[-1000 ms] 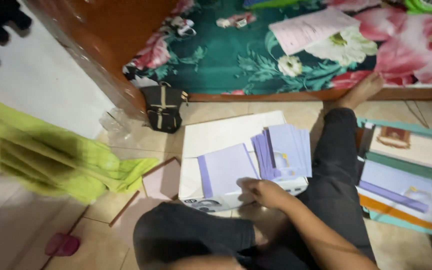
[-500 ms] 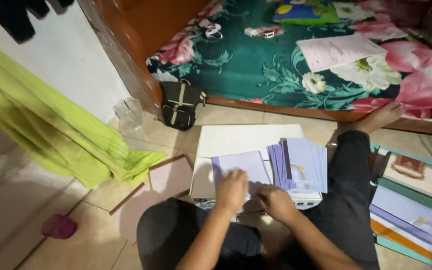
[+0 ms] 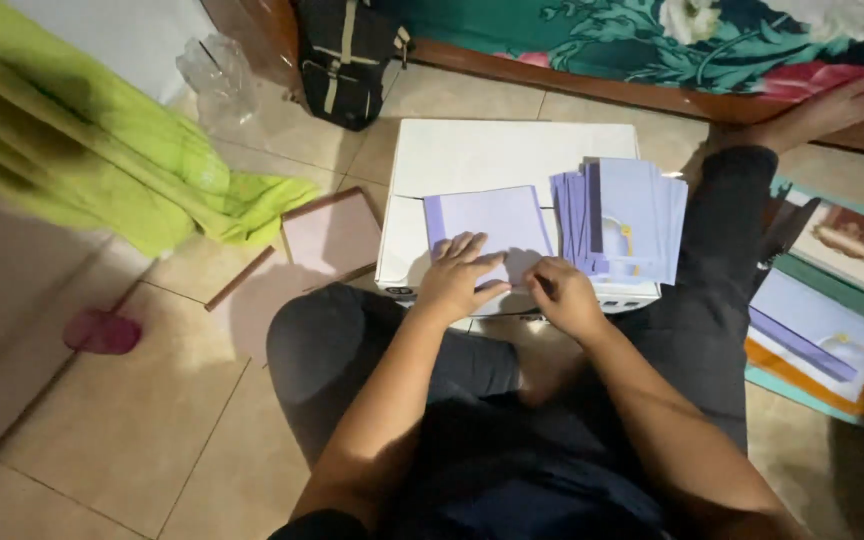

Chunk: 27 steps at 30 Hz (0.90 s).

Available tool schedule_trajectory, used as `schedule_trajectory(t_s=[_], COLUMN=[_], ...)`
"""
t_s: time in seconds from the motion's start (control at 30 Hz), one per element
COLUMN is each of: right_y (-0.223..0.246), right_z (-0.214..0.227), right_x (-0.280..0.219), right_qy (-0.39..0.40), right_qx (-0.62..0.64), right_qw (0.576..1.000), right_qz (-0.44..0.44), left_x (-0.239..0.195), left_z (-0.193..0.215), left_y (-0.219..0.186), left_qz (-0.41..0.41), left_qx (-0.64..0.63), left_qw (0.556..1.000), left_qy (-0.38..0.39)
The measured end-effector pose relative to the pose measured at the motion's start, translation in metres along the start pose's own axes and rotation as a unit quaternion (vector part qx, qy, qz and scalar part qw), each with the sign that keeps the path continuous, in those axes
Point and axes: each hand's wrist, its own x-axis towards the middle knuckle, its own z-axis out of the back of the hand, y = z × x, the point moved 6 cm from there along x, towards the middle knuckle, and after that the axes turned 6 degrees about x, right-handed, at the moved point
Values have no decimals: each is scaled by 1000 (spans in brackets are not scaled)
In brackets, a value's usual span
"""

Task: The person is folding paper sheets and organizing them into stacks to assemble folders on a box.

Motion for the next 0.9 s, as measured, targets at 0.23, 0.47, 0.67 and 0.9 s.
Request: schedule_trajectory(t_s=[0.23, 0.47, 0.67, 0.9], right_y=[27, 25, 26, 32], right_z=[26, 41, 38, 35], right_x=[-2, -9, -13, -8], right_qy=[-101, -162, -101, -74], right_qx=[106, 50, -89, 30], right_qw=[987, 986, 988, 990], right_qz=[66, -5, -79, -114], left_x=[-1, 2, -2, 3], left_z=[1, 4, 1, -4], left_y=[0, 0, 1, 8], left_qz=[12, 5, 2, 5], left_qx=[-5, -18, -35, -56], left_qw=[1000, 999, 999, 996], left_qy=[26, 36, -19, -74])
